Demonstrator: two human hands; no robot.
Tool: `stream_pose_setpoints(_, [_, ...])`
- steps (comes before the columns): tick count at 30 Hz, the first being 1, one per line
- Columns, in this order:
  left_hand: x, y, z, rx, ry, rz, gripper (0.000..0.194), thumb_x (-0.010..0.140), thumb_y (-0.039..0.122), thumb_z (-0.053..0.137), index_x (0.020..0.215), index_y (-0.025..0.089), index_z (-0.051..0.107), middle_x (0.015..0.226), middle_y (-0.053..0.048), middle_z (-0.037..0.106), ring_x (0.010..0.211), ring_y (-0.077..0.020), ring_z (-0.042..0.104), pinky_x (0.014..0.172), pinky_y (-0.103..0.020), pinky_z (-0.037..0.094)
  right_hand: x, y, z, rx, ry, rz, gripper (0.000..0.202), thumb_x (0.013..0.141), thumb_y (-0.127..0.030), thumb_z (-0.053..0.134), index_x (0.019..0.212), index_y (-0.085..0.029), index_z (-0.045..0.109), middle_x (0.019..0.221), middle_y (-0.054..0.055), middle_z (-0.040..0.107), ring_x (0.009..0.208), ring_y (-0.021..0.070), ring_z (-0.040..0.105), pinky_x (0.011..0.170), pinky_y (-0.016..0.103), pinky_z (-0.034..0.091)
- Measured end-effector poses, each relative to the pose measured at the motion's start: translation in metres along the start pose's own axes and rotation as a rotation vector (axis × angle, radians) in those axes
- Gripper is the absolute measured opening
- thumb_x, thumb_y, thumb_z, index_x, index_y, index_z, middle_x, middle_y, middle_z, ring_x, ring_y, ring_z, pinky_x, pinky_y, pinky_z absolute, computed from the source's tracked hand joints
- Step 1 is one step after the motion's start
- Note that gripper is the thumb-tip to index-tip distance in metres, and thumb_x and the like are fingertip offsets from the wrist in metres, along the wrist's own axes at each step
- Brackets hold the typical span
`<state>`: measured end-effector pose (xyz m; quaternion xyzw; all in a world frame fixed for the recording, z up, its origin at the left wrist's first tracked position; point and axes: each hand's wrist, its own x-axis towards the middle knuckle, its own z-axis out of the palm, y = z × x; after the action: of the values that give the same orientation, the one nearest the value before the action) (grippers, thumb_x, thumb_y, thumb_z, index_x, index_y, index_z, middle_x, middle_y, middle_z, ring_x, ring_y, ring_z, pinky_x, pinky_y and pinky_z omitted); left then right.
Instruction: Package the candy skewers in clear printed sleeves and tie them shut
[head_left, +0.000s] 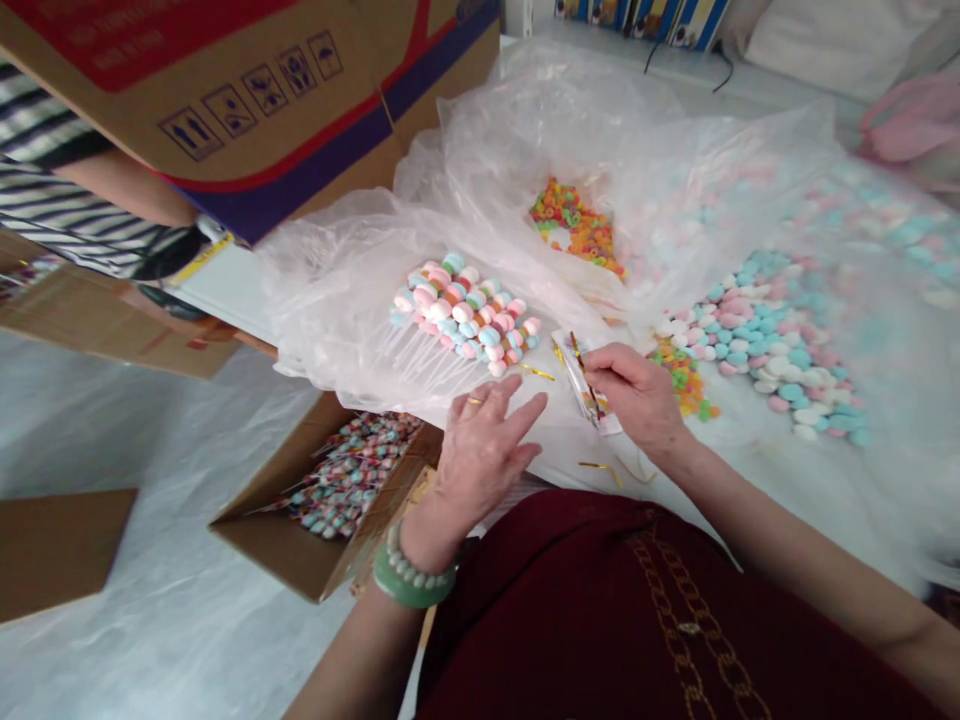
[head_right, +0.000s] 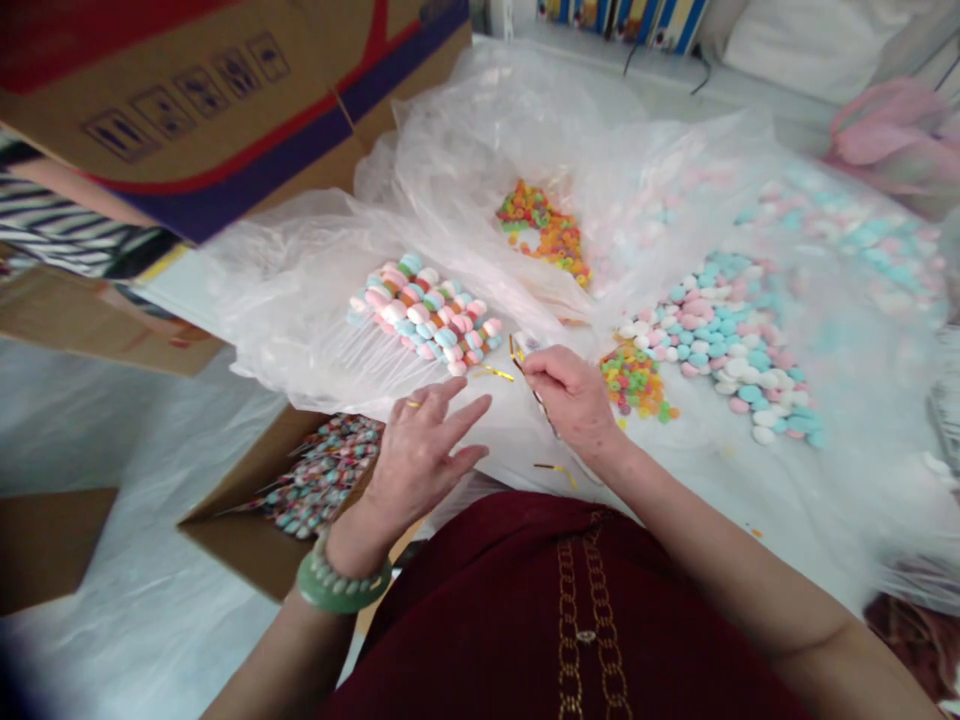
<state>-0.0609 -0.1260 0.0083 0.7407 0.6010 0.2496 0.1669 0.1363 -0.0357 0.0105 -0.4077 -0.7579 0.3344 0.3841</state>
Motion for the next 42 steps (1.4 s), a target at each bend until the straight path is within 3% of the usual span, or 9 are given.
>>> stream_pose_setpoints(3, [0.011,-0.009,0.017,0.149,-0.110,0.103,0.052,0.079,0.012,0.061,0.128,0.027,0.054,0.144,-0.011,0.042,0.135,-0.0351,0.029,0.110,-0.059,0.011,0.011,0.009,0.012,-0.137,-0.063,-0.067,0.020,0.089,-0.016,0.045,0.091,-0.019,0.065,0.097,0.005,0.064,0.096,0.0178,0.059,0.086,0.030,0.047])
stream_pose_setpoints(6, [0.023,-0.019,0.033,0.160,-0.090,0.055,0.032,0.087,0.015,0.050,0.117,0.022,0.061,0.130,-0.013,0.055,0.127,-0.0330,0.041,0.107,-0.056,0.022,0.003,0.013,0.013,-0.267,-0.072,-0.075,0.024,0.090,-0.016,0.044,0.095,-0.019,0.067,0.108,0.007,0.063,0.105,0.0195,0.057,0.091,0.031,0.045])
stream_pose_setpoints(9, [0.035,-0.026,0.040,0.165,-0.043,0.040,0.022,0.092,0.024,0.046,0.100,0.018,0.066,0.117,-0.013,0.061,0.111,-0.0288,0.053,0.096,-0.045,0.037,-0.021,0.017,-0.004,-0.298,-0.032,0.012,0.021,0.089,-0.019,0.047,0.088,-0.020,0.068,0.090,0.006,0.064,0.088,0.0191,0.060,0.080,0.030,0.047])
stream_pose_setpoints(16, [0.025,-0.013,0.041,0.211,0.212,0.138,0.021,0.092,0.026,0.047,0.092,0.018,0.066,0.107,-0.013,0.062,0.102,-0.0263,0.054,0.089,-0.042,0.038,-0.103,0.028,-0.052,-0.476,-0.256,0.351,0.019,0.092,-0.030,0.047,0.086,-0.020,0.062,0.085,0.002,0.063,0.080,0.0172,0.059,0.073,0.029,0.044])
stream_pose_setpoints(20, [-0.001,-0.004,0.047,0.228,-0.062,0.277,0.031,0.091,0.033,0.048,0.067,0.019,0.062,0.063,-0.007,0.056,0.067,-0.0203,0.052,0.071,-0.035,0.037,-0.126,0.021,-0.042,-0.785,-0.412,0.428,0.031,0.092,-0.048,0.048,0.096,-0.018,0.056,0.093,0.006,0.060,0.081,0.0202,0.058,0.065,0.029,0.041])
stream_pose_setpoints(23, [-0.006,-0.006,0.055,0.259,-0.259,0.193,0.033,0.092,0.032,0.044,0.067,0.018,0.061,0.062,-0.008,0.058,0.060,-0.0194,0.051,0.065,-0.033,0.035,-0.121,0.017,-0.027,-0.923,-0.438,0.389,0.039,0.088,-0.054,0.052,0.097,-0.016,0.054,0.094,0.008,0.059,0.083,0.0228,0.058,0.064,0.029,0.040])
stream_pose_setpoints(31, [0.023,-0.015,0.081,0.073,-0.294,0.002,0.021,0.090,0.025,0.047,0.085,0.022,0.067,0.084,-0.011,0.066,0.088,-0.0265,0.058,0.086,-0.036,0.039,-0.113,0.021,-0.022,-1.010,-0.605,0.295,0.019,0.092,-0.011,0.040,0.092,-0.016,0.058,0.087,0.008,0.061,0.073,0.0206,0.060,0.060,0.029,0.035])
stream_pose_setpoints(37, [0.023,-0.016,0.096,-0.023,-0.194,-0.019,0.025,0.088,0.014,0.043,0.101,0.017,0.064,0.098,-0.017,0.064,0.097,-0.0309,0.058,0.093,-0.044,0.036,-0.122,0.034,-0.031,-0.888,-0.542,0.222,0.019,0.090,-0.013,0.040,0.085,-0.016,0.058,0.083,0.006,0.062,0.070,0.0181,0.057,0.058,0.027,0.034])
stream_pose_setpoints(42, [0.005,-0.004,0.064,0.120,-0.405,-0.029,0.022,0.089,0.013,0.040,0.087,0.016,0.061,0.080,-0.012,0.061,0.075,-0.0240,0.058,0.072,-0.034,0.043,-0.109,0.031,-0.049,-0.558,-0.144,0.307,0.017,0.084,-0.018,0.044,0.071,-0.019,0.054,0.069,0.001,0.057,0.065,0.0149,0.053,0.062,0.025,0.037])
